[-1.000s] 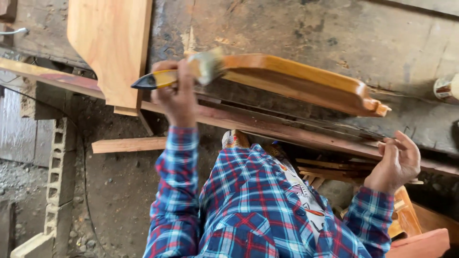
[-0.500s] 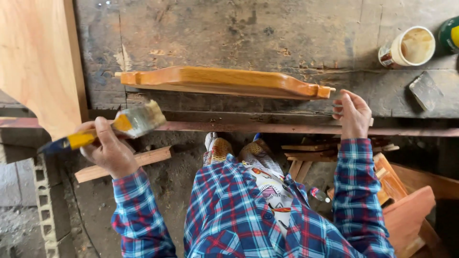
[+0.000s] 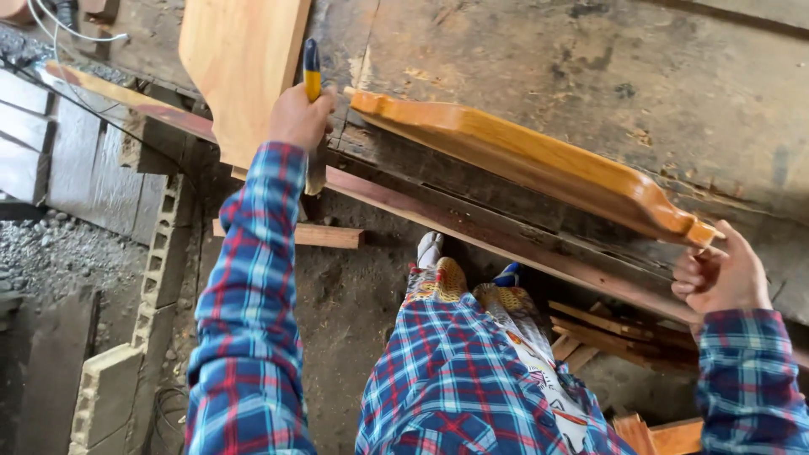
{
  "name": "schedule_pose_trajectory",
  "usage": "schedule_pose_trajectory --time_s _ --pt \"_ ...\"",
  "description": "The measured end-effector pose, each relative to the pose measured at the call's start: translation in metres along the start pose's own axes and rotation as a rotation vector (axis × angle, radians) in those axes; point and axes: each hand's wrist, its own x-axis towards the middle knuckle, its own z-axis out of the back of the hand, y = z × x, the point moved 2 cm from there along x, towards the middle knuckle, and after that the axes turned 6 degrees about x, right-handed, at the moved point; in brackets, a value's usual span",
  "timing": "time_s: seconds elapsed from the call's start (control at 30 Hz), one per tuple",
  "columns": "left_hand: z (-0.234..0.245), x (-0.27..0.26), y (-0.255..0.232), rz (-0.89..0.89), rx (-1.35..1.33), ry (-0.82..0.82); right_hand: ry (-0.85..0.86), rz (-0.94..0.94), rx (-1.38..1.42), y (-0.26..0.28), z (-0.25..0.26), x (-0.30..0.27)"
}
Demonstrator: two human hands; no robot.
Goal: The person applies a brown liquid finish to a curved wooden board using a yellow-handled brush. They dip the brush into a container to reload the finish and continue brushing the surface of the wood.
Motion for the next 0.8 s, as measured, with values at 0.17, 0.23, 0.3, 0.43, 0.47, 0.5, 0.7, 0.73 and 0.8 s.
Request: schedule_pose_trajectory --time_s 0.17,0.23,0.3,0.43,0.47,0.5,0.7,0.73,0.8 --pt "0.001 0.037 -0.007 0.208 0.137 0.274 0.043 0.023 0.069 0.004 -0.022 -0.021" --pt "0.006 0.039 -0.017 0.219 0.154 0.331 0.038 0.016 0.079 0.006 -0.023 -0.023" --pt "0.006 0.045 -0.019 0.235 0.175 0.386 0.036 0.006 0.089 0.006 -0.019 -0.017" --pt "-0.001 0.056 -0.010 0.191 0.198 0.461 0.052 -0.008 0.162 -0.003 -0.007 -0.006" --pt "0.000 0.059 -0.009 0.198 0.261 0.454 0.056 0.018 0.150 -0.001 -0.007 -0.005" --pt "-0.001 0.058 -0.010 0.193 0.262 0.458 0.051 0.020 0.154 -0.004 -0.001 -0.004" --pt "0.002 0.042 -0.006 0.263 0.298 0.542 0.010 0.051 0.134 -0.021 0.009 -0.007" --pt "0.001 0.042 -0.002 0.245 0.335 0.544 0.010 0.100 0.074 -0.024 0.010 -0.008" --pt "-0.004 0.042 0.007 0.224 0.376 0.552 0.004 0.147 0.017 -0.032 0.011 -0.007"
